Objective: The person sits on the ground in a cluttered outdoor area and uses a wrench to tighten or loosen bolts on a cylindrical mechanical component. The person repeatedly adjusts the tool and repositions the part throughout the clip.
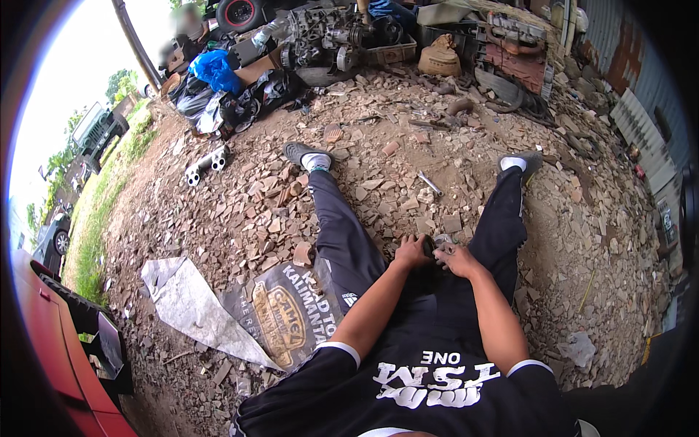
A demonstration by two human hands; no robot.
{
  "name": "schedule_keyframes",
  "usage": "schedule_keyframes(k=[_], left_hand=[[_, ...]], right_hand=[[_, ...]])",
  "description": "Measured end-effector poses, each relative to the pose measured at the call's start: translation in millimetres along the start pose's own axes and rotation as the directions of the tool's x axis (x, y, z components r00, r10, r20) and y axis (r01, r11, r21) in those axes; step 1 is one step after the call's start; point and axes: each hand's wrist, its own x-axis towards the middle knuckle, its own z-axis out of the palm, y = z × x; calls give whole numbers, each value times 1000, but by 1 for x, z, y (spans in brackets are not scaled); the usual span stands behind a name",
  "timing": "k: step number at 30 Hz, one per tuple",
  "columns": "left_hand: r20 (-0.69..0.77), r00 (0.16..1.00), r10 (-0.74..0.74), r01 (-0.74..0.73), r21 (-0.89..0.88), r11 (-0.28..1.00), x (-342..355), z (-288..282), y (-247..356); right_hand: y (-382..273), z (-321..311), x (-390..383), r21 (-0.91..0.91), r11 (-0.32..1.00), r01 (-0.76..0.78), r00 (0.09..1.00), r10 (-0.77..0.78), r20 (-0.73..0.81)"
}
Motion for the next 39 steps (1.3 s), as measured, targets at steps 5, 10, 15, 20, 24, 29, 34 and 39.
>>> schedule_keyframes(k=[5,10,15,20,24,29,34,39], left_hand=[[-58,996,60,-61,-1,998,-7,0,7],[-33,996,80,-80,1,997,-10,-5,3],[-52,997,51,-50,24,998,-14,-4,-3],[-60,994,95,-94,23,995,-6,-11,19],[-66,994,90,-90,12,996,-10,-5,10],[-57,996,62,-60,42,997,-3,3,-5],[-145,979,144,-137,59,989,2,8,-10],[-61,986,154,-153,25,988,12,7,-7]], right_hand=[[78,-20,49,33,993,112,947,-97,-306],[62,-17,58,-153,988,35,824,-115,-555],[-11,-3,17,-94,991,98,872,-131,-472],[60,-26,64,-114,989,95,851,-140,-505],[27,-23,39,-211,977,20,922,-99,-373],[-13,-1,26,-362,925,112,897,-251,-364],[25,16,21,234,969,76,995,-59,-78],[20,2,4,-1,1000,21,977,-20,-213]])
